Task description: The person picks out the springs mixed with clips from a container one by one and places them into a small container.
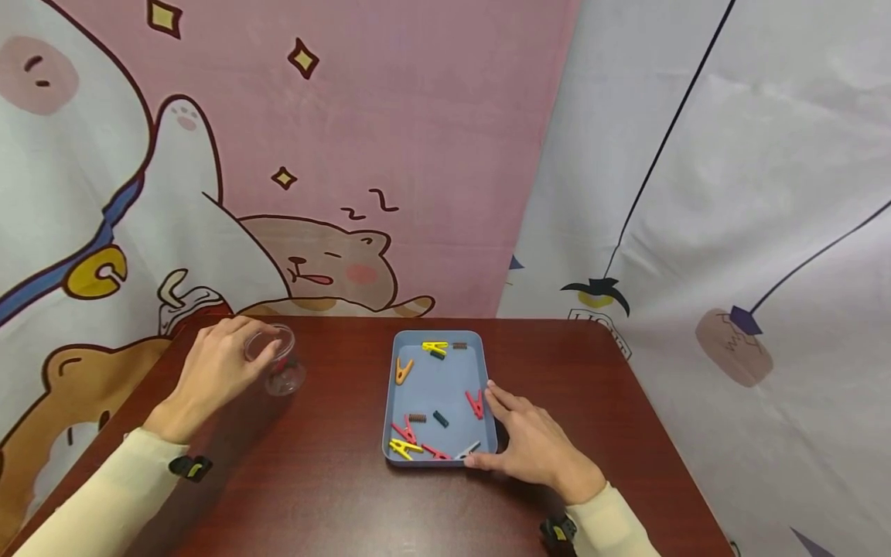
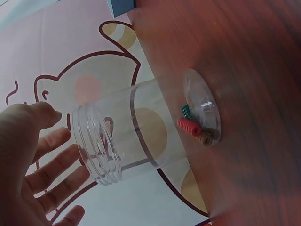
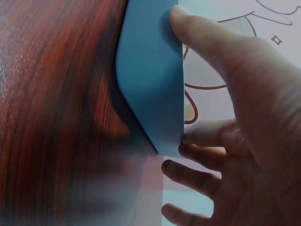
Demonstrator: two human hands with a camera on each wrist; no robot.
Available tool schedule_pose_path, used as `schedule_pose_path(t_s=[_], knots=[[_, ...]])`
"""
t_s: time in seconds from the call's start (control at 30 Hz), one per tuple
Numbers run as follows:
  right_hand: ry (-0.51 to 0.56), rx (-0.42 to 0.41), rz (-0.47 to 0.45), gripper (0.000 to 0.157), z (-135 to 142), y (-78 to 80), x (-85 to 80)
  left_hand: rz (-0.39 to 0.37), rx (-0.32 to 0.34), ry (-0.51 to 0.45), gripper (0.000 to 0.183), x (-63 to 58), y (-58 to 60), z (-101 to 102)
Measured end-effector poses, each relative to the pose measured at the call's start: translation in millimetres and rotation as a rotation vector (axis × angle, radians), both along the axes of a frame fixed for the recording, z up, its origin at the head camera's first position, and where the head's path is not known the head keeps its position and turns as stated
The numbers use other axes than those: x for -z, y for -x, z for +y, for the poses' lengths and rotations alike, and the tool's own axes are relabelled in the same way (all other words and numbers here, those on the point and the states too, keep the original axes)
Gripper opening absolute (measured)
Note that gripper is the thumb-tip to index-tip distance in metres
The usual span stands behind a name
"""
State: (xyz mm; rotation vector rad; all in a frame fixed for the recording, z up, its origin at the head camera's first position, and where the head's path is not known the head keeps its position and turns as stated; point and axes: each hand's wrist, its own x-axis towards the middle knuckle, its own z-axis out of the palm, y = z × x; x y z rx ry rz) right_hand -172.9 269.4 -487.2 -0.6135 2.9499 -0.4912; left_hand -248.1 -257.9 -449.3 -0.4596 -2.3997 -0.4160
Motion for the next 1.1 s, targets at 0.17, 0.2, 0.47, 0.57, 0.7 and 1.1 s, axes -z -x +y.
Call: schedule_pose_path(t_s=[0.17,0.2,0.47,0.57,0.7,1.1], knots=[[0.001,-0.001,0.006,0.126,0.5,0.7,0.2,0.015,0.032,-0.009,0.014,-1.3,-1.1,6.6],[0.002,-0.001,0.007,0.127,0.8,1.1,0.6,0.017,0.039,-0.009,0.013,-1.8,-1.3,8.2],[0.006,0.001,0.007,0.127,1.6,3.4,2.9,0.019,0.069,0.005,0.014,-3.3,-3.6,23.8],[0.005,0.003,0.002,0.126,1.0,3.6,3.3,0.008,0.077,0.007,0.015,-1.7,-4.7,30.5],[-0.003,0.004,-0.002,0.127,0.8,3.5,3.2,0.005,0.098,0.018,0.017,1.2,-5.4,40.4],[-0.009,0.007,0.001,0.127,0.4,2.7,1.2,-0.051,0.175,0.103,0.025,19.5,-6.7,78.7]])
